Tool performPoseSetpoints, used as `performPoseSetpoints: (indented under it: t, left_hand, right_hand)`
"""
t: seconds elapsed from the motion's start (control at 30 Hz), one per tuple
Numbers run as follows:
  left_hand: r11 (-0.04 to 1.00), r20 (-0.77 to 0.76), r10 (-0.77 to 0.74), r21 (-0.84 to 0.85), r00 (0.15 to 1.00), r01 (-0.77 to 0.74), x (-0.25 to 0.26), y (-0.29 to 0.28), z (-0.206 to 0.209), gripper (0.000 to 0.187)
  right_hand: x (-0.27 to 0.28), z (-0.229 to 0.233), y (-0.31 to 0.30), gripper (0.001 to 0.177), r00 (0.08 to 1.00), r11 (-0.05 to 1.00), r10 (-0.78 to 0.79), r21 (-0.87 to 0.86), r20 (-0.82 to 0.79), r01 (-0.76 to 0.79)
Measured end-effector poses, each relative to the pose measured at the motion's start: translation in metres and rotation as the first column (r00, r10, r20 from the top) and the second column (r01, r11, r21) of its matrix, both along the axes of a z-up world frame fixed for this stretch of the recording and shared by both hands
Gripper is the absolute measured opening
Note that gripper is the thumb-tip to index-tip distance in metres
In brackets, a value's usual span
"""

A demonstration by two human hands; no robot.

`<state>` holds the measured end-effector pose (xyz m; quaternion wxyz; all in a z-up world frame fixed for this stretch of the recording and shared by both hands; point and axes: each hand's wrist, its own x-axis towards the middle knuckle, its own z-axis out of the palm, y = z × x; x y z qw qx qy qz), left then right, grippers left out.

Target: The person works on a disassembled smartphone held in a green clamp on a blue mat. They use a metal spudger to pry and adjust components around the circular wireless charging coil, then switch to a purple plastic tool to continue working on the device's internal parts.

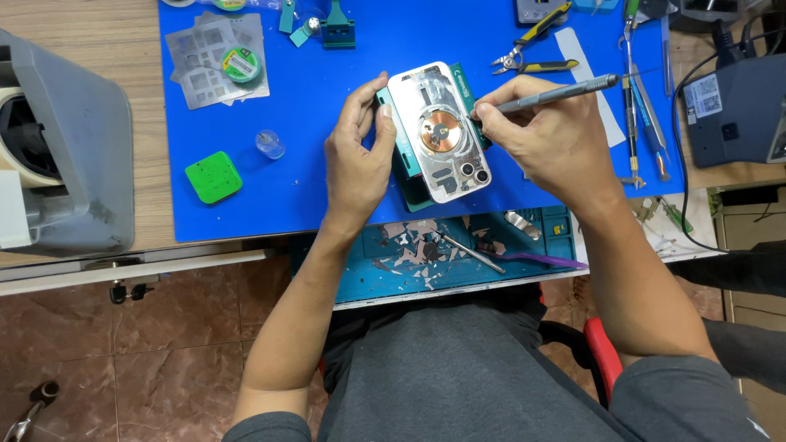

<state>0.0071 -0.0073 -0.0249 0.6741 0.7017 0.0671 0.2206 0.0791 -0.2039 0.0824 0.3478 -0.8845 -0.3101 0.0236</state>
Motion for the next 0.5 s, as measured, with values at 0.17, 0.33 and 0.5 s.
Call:
performPoseSetpoints:
  t: [0.17, 0.33, 0.5]
  left_hand:
    - [1.000, -0.018, 0.000, -0.009, 1.000, 0.000, -0.001, 0.000, 0.003, 0.037]
    - [1.000, -0.015, 0.002, 0.002, 1.000, -0.002, 0.000, 0.000, 0.000, 0.037]
    - [1.000, -0.010, 0.009, 0.010, 1.000, -0.009, 0.000, 0.000, 0.001, 0.036]
  right_hand:
    - [-0.008, 0.000, -0.006, 0.016, 0.999, 0.999, -0.030, -0.031, -0.043, 0.028]
    - [-0.020, -0.002, -0.013, 0.016, 0.993, 0.995, -0.096, -0.019, -0.065, 0.094]
    - [-0.035, 0.007, -0.016, 0.018, 0.987, 0.991, -0.125, -0.050, -0.103, 0.120]
